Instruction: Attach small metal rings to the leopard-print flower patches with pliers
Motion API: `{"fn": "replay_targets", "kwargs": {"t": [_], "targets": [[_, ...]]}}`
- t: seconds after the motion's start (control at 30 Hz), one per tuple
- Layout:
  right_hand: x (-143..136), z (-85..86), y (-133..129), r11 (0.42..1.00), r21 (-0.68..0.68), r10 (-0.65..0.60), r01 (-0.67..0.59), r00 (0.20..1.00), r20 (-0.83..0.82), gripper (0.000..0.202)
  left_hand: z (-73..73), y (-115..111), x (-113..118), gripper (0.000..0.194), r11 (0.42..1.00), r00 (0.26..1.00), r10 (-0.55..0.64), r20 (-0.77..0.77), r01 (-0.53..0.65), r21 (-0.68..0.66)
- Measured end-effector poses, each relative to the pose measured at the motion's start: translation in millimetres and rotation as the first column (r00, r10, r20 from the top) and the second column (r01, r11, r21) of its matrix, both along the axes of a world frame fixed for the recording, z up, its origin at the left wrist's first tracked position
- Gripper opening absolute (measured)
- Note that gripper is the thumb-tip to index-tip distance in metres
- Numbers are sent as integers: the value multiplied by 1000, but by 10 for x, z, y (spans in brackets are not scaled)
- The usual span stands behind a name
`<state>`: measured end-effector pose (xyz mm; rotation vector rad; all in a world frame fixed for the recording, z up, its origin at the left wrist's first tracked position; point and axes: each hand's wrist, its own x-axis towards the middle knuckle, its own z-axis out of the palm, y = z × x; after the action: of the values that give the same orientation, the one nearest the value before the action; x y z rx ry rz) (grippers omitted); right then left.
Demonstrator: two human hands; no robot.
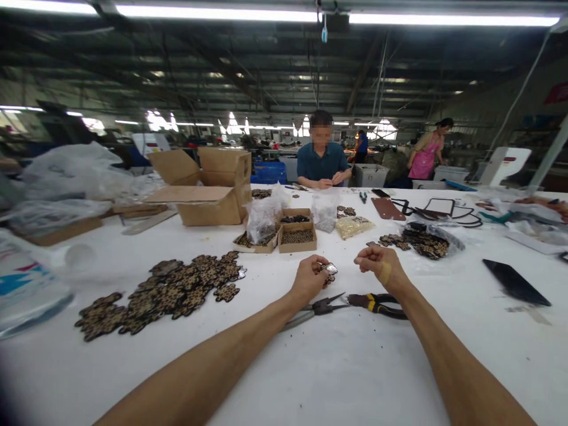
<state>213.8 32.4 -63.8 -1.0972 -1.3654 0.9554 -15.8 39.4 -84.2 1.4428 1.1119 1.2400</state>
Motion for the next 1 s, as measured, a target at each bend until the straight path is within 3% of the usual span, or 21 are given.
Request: {"fn": "replay_targets", "kwargs": {"t": [0.1, 0.47, 0.6, 0.67, 0.77, 1.0], "targets": [[-9, -10, 1, 1000, -9, -11, 11, 1000, 2, 35, -38, 25, -35, 17, 995, 994, 72, -80, -67, 73], [-111, -2, -79, 999, -21, 26, -25, 999, 39, 36, 40, -110, -3, 31, 977, 966, 133, -222, -89, 196], [-168, 6, -91, 998, -19, 59, -57, 995, 81, 39, 89, -190, 6, 37, 903, 941, 237, -239, -123, 412], [-193, 3, -93, 997, -20, 71, -69, 991, 113, 40, 98, -228, 18, 27, 897, 953, 175, -247, -52, 439], [-228, -12, -100, 996, -28, 94, -90, 982, 162, 39, 88, -266, 39, 20, 926, 974, 44, -222, 43, 374], [-326, -14, -171, 989, -59, 147, -139, 974, 173, 35, 82, -289, 29, 18, 911, 968, -18, -249, 119, 394]]}}
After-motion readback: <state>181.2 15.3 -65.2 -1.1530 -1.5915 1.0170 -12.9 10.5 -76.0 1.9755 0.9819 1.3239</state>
